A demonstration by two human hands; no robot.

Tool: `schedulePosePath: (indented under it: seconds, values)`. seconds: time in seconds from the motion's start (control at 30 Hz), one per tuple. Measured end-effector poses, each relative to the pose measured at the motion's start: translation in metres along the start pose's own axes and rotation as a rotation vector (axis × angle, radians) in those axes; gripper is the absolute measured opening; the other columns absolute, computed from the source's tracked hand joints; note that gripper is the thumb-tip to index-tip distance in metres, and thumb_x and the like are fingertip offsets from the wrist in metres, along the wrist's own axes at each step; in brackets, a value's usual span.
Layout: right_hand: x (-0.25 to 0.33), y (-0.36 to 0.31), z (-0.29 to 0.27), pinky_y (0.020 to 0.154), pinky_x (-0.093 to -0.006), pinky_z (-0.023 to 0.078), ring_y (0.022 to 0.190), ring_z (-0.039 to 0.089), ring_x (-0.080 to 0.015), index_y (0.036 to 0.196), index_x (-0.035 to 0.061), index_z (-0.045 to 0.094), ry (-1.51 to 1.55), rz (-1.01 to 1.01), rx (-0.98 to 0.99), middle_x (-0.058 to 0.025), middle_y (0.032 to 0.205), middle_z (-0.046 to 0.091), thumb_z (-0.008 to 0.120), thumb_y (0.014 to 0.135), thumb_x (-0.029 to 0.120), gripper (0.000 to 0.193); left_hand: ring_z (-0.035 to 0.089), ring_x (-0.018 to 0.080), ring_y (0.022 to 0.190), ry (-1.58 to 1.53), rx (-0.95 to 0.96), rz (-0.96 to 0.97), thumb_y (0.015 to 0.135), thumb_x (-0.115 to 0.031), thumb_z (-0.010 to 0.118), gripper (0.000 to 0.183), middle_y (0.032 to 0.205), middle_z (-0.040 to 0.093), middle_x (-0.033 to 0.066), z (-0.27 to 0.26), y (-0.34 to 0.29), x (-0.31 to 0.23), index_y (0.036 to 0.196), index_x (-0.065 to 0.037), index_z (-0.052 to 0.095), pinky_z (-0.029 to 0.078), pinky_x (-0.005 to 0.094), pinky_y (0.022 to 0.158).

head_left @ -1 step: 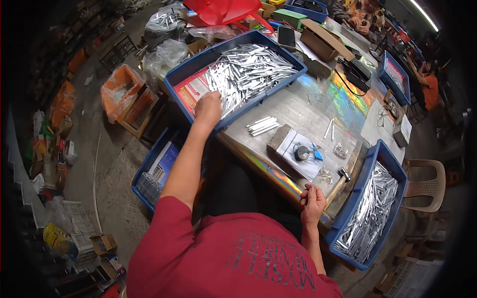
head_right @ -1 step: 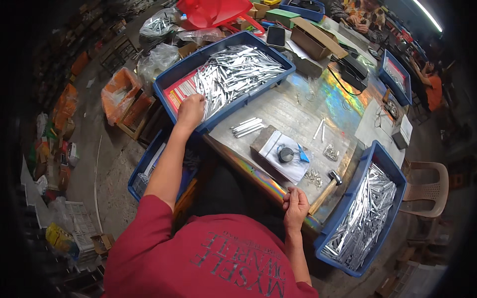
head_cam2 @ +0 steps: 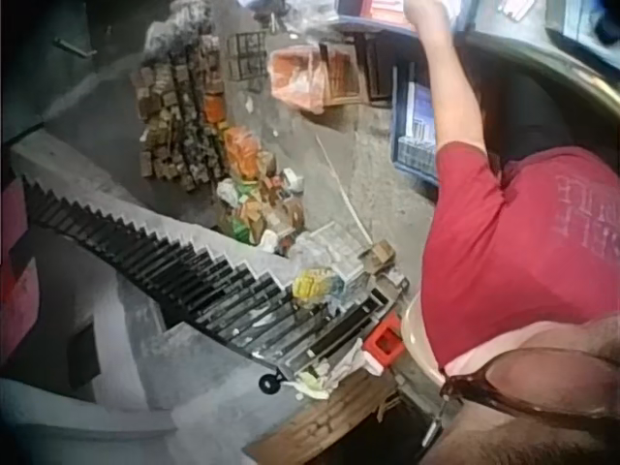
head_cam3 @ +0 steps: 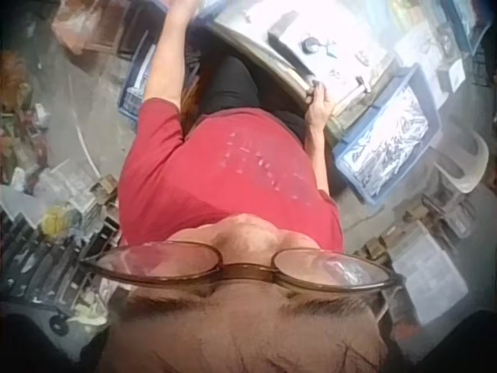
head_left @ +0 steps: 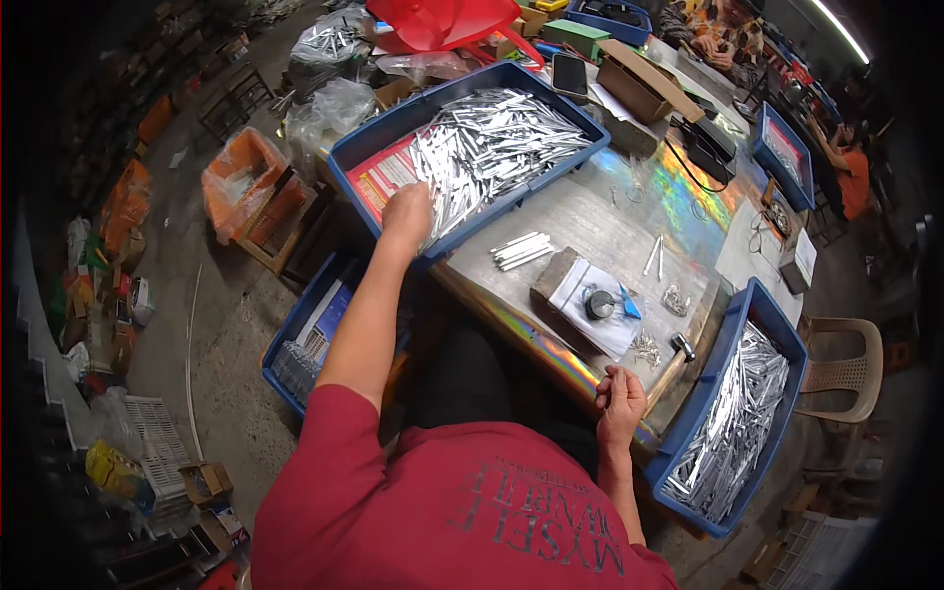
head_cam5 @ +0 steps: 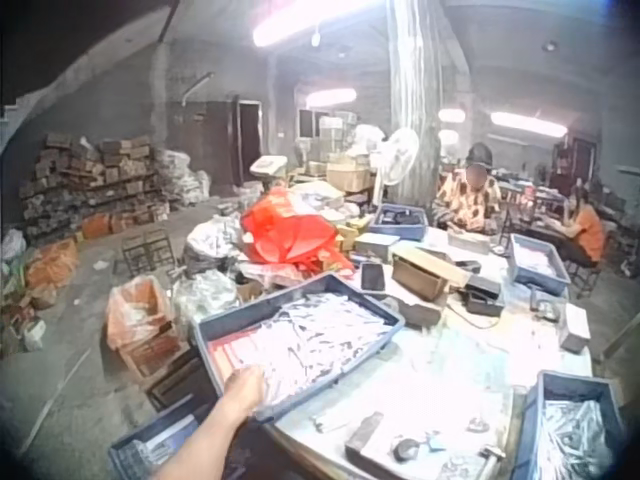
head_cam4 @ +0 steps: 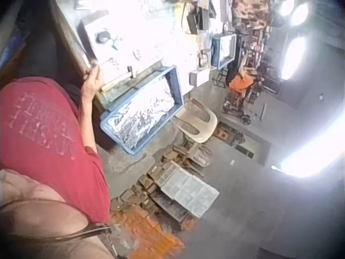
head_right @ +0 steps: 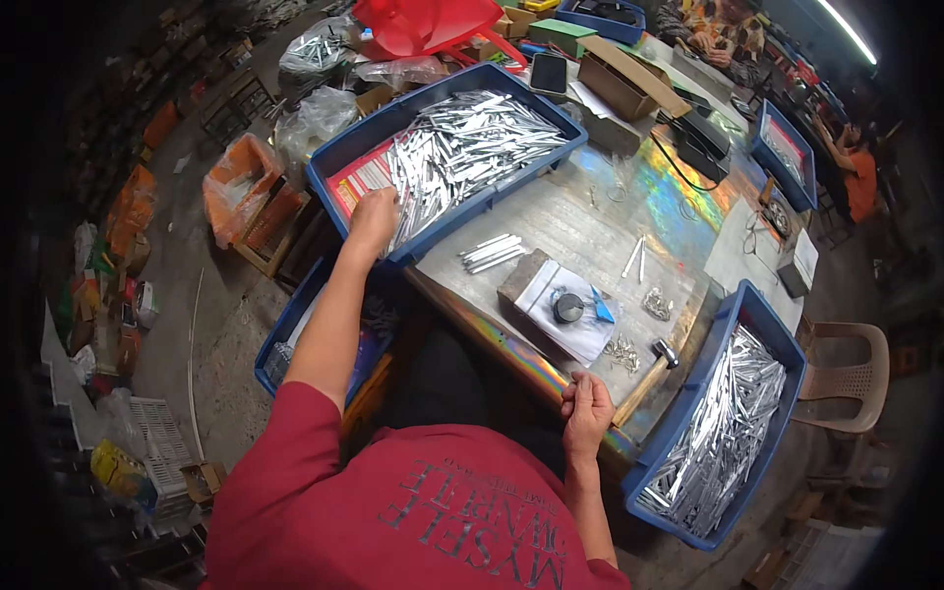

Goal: The person assembles metal components by picking up metal strips and fasteners, joining them by hand, and hammering the fasteners on a metal block.

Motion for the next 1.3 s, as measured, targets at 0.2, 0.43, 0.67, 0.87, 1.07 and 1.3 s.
schedulePosePath:
  seconds: [0.2,0.43,0.67,0.87,1.07,1.3]
  values:
    - [-0.001,-0.002,0.003,0.039,-0.0148,0.029,0.044,0.037,-0.0031,0.085,0.0013,0.053,0.002,0.002,0.001,-0.0001,0.06,0.048,0.044,0.086,0.018,0.018,0.054,0.0359,0.086,-0.008,0.325,-0.212,0.062,-0.004,0.052,0.024,0.087,0.054,0.0267,0.02,0.027,0.032,0.083,0.007,0.058,0.043,0.0379,0.075]
    - [-0.003,-0.003,0.0,0.039,-0.0149,0.029,0.044,0.037,-0.0029,0.086,0.0014,0.053,-0.003,0.004,0.005,-0.0001,0.06,0.048,0.045,0.085,0.018,0.019,0.056,0.0337,0.08,-0.089,0.209,-0.188,0.059,-0.004,0.058,0.017,0.079,0.057,0.0228,0.025,0.027,0.039,0.074,0.005,0.059,0.045,0.0364,0.07]
    - [-0.009,-0.004,-0.003,0.04,-0.0149,0.029,0.044,0.038,-0.0028,0.086,0.0012,0.053,-0.031,-0.003,0.002,0.0001,0.06,0.048,0.045,0.085,0.018,0.019,0.046,0.005,0.047,-0.975,-0.015,-0.029,0.071,-0.01,0.06,0.008,0.057,0.051,-0.0012,-0.008,-0.001,0.007,0.074,-0.003,0.056,0.033,0.0179,0.042]
    - [-0.001,-0.006,0.011,0.042,-0.0148,0.031,0.046,0.039,-0.0027,0.087,0.0013,0.054,-0.122,0.04,0.043,-0.0004,0.062,0.05,0.046,0.085,0.018,0.019,0.044,0.0039,0.046,-1.539,0.399,-0.086,0.073,-0.013,0.061,0.013,0.062,0.052,-0.0017,-0.016,-0.056,-0.07,0.081,-0.003,0.056,0.034,0.0144,0.04]
    - [0.001,-0.006,0.029,0.044,-0.016,0.034,0.05,0.041,-0.0028,0.087,0.0019,0.054,-0.148,0.051,0.192,0.0012,0.063,0.05,0.047,0.084,0.02,0.02,0.047,0.0035,0.049,-1.678,0.622,-0.147,0.075,-0.013,0.06,0.012,0.065,0.054,0.0001,0.012,-0.106,-0.116,0.081,-0.004,0.055,0.036,0.0137,0.04]
    - [-0.004,-0.009,0.03,0.044,-0.0166,0.032,0.049,0.04,-0.0029,0.083,0.0034,0.052,-0.064,0.121,0.286,0.0018,0.062,0.048,0.048,0.084,0.022,0.019,0.048,0.0053,0.05,-1.759,0.744,-0.243,0.075,-0.009,0.059,0.009,0.065,0.054,0.0017,0.035,-0.144,-0.148,0.08,-0.003,0.054,0.038,0.0152,0.042]
Point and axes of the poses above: each hand's wrist, its own y-axis towards the middle knuckle, its own z-axis out of the palm, x = y × z, the point moved 2 cm from there along y, towards the middle knuckle
